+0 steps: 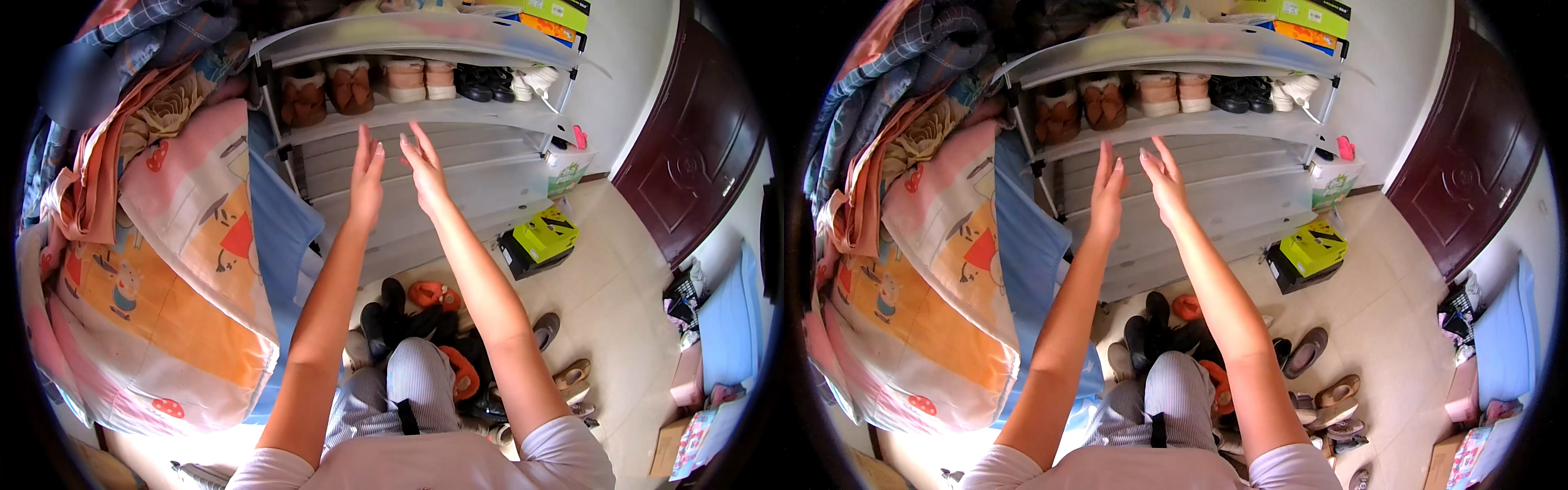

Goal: The person picks up several different pairs of shoes and slippers from a pile on the floor and places them one at a time into the compartments of a plastic shoe rack.

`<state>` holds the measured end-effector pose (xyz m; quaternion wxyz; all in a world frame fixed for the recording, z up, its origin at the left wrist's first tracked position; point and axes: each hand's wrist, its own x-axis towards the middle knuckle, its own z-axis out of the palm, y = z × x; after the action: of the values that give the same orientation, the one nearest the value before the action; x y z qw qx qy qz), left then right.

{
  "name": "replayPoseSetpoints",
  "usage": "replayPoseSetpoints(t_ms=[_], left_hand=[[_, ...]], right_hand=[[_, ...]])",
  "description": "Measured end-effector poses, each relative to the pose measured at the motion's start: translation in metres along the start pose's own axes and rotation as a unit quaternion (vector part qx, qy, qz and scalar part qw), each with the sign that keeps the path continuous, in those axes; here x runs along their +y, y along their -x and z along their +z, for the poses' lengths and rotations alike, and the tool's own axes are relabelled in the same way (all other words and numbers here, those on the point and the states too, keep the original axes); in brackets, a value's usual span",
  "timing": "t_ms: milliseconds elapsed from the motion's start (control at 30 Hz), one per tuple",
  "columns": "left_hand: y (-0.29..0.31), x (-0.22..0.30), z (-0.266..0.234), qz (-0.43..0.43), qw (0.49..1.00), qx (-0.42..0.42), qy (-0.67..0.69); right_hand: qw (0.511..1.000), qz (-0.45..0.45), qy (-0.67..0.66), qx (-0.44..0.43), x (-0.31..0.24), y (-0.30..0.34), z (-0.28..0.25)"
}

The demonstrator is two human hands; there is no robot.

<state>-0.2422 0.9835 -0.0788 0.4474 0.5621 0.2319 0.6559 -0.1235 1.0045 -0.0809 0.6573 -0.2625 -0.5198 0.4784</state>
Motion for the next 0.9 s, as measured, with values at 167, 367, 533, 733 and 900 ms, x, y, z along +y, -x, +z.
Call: replayPoseSetpoints(t_ms=[167, 367, 533, 733, 900], left_hand=[[-0.026, 0.000, -0.006, 0.056, 0.997, 0.021, -0.052], [-0.057, -0.027, -0.025, 0.143, 0.931, 0.061, -0.330], [-0.061, -0.021, -0.038, 0.117, 0.870, 0.105, -0.467], [-0.063, -0.046, -0.052, 0.054, 0.801, 0.078, -0.591], [-0.058, -0.050, -0.057, 0.067, 0.753, 0.075, -0.650]], right_hand=[[0.994, -0.046, 0.102, -0.010, -0.010, -0.023, 0.004], [0.973, -0.061, 0.204, 0.091, 0.002, -0.075, -0.036], [0.949, -0.059, 0.301, 0.077, 0.005, -0.114, -0.049], [0.883, -0.005, 0.467, 0.038, 0.024, -0.153, -0.069], [0.867, -0.048, 0.495, 0.033, 0.041, -0.143, -0.071]])
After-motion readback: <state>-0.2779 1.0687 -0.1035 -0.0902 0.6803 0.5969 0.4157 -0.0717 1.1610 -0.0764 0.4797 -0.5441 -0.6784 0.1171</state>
